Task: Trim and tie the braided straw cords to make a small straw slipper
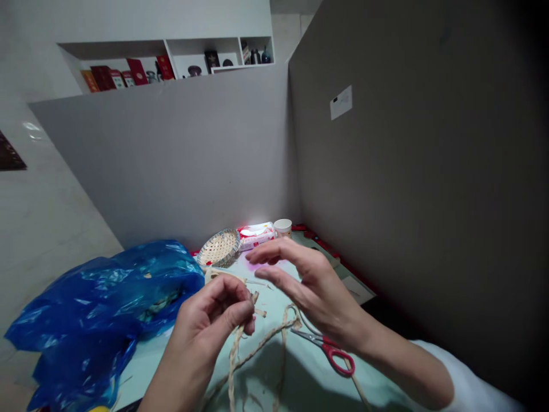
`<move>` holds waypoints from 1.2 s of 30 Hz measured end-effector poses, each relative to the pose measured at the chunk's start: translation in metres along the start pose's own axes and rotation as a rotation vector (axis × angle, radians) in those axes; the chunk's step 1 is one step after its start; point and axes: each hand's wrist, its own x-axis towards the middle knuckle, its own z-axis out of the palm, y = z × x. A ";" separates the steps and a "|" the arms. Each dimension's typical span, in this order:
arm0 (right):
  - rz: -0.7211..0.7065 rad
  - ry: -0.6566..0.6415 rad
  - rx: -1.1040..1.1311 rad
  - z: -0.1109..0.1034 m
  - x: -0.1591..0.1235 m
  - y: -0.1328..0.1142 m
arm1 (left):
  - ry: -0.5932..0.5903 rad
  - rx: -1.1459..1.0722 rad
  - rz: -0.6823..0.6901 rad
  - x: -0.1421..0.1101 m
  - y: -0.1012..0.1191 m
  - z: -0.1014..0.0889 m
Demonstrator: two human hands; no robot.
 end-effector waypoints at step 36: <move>-0.027 -0.125 0.020 -0.001 -0.001 -0.011 | 0.014 -0.074 0.093 -0.006 0.009 -0.004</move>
